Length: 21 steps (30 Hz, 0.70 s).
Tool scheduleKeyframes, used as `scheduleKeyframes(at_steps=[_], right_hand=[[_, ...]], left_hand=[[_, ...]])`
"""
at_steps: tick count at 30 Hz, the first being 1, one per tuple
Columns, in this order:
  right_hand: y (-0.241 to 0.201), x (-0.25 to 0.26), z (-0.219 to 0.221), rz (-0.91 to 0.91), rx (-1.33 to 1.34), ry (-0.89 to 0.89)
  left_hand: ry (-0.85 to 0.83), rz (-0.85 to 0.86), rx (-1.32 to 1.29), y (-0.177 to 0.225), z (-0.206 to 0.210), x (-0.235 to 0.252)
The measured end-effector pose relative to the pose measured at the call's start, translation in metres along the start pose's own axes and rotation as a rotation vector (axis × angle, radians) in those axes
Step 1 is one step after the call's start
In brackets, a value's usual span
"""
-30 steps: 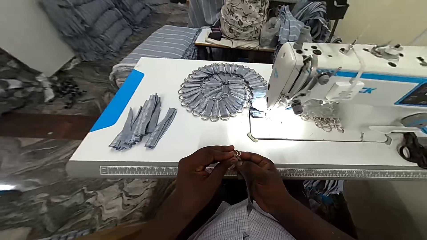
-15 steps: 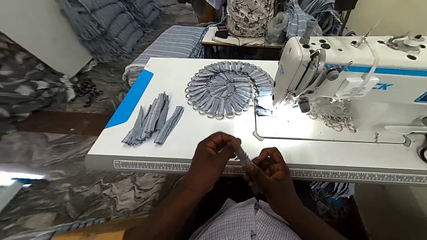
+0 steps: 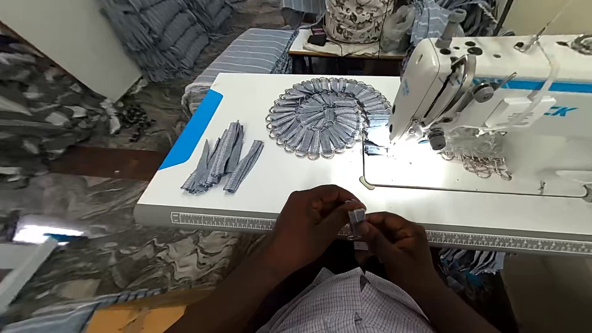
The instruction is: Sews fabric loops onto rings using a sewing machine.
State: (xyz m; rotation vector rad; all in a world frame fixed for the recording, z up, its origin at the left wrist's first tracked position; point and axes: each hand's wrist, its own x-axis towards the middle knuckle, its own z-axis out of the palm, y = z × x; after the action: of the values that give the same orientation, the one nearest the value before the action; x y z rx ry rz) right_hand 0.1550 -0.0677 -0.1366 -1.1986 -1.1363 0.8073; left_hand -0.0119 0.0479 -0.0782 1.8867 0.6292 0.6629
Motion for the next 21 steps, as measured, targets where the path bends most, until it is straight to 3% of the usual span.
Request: scheduleKeyframes(at_steps=[5, 12, 14, 18, 21], right_hand=[[-0.003, -0.001, 0.002, 0.112, -0.003, 0.013], [-0.002, 0.002, 0.004, 0.157, 0.012, 0.036], [0.003, 0.002, 0.004, 0.102, -0.044, 0.085], [0.029, 0.001, 0.004, -0.224, -0.185, 0.163], [0.04, 0.004, 0.003, -0.355, -0.239, 0.24]], left_hand=[[-0.018, -0.047, -0.09, 0.0, -0.003, -0.004], [0.04, 0.035, 0.131, 0.0, 0.007, -0.001], [0.041, 0.076, 0.152, -0.005, 0.008, 0.002], [0.024, 0.053, 0.245, -0.009, 0.012, 0.01], [-0.007, 0.027, 0.247, -0.012, 0.022, 0.02]])
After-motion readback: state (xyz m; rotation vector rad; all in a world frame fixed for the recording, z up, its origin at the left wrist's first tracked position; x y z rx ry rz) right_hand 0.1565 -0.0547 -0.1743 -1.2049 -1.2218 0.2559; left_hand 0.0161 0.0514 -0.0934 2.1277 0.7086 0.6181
